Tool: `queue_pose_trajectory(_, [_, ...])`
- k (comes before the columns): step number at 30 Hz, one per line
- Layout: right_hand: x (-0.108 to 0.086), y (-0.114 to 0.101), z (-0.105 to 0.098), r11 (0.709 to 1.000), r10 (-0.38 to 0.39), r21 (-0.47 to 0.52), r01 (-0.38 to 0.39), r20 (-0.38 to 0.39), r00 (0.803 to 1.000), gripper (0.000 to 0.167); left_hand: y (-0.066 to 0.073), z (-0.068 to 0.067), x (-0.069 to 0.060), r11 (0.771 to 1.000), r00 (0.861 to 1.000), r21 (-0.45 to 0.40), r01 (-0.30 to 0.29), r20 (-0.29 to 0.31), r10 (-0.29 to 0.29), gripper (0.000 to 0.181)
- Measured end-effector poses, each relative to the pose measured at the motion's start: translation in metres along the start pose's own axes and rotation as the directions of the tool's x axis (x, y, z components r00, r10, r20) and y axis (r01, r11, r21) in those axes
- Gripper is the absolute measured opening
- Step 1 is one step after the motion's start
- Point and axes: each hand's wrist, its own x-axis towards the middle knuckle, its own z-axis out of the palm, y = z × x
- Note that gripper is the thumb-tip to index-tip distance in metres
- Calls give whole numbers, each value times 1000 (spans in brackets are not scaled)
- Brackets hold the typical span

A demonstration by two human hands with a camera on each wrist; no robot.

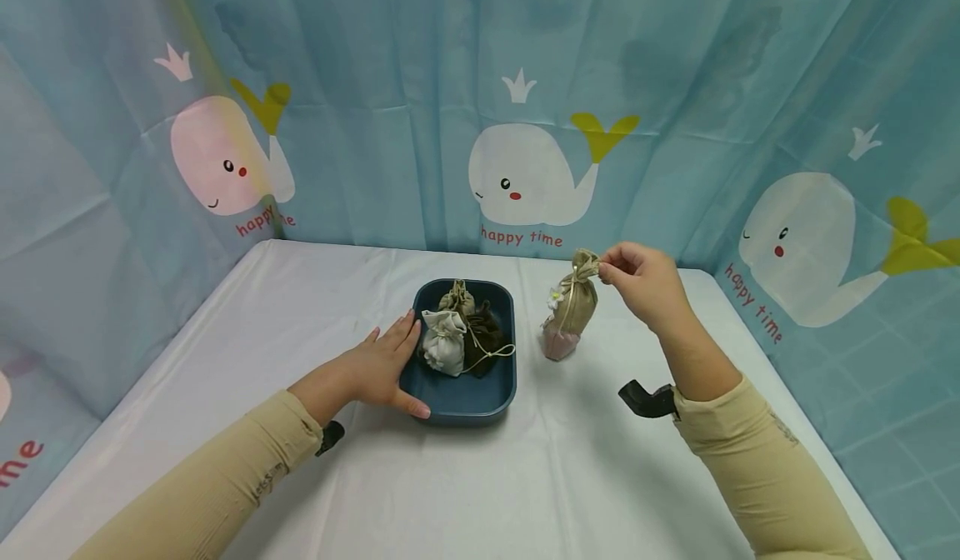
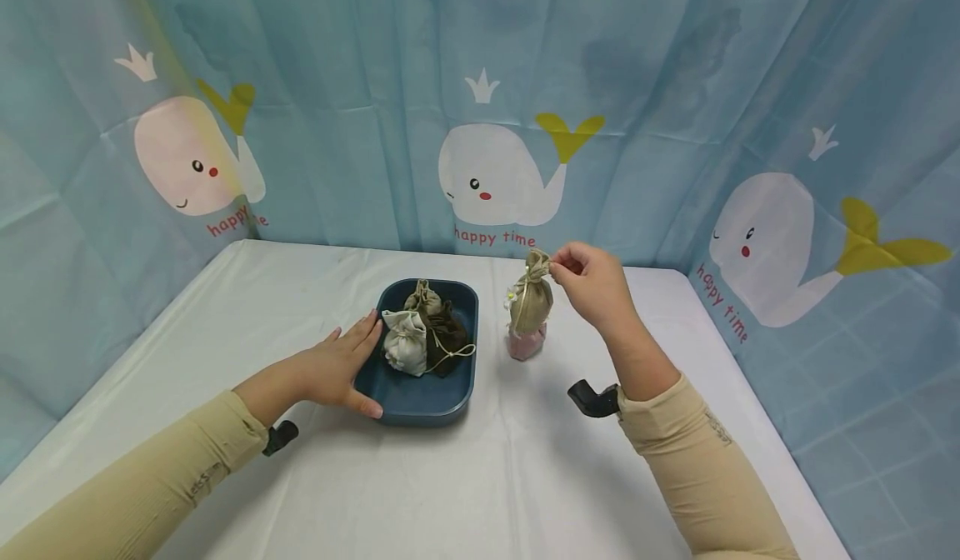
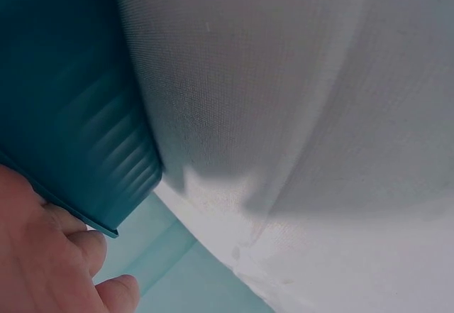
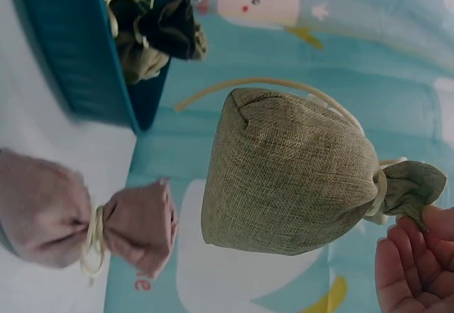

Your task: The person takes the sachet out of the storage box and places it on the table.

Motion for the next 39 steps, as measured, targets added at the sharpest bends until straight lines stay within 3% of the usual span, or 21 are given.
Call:
queue_pose_trajectory(21, [-10,29,-17,993,71,-94,-76,-64,995,17,3,-2,-1,1000,1000,6,5,4,-5,132])
queue_pose_trajectory(39, [-9,60,-13,979,116,-161,-125,-68,991,15,2,-2,-1,1000,1000,-5,2,-3,-2,132])
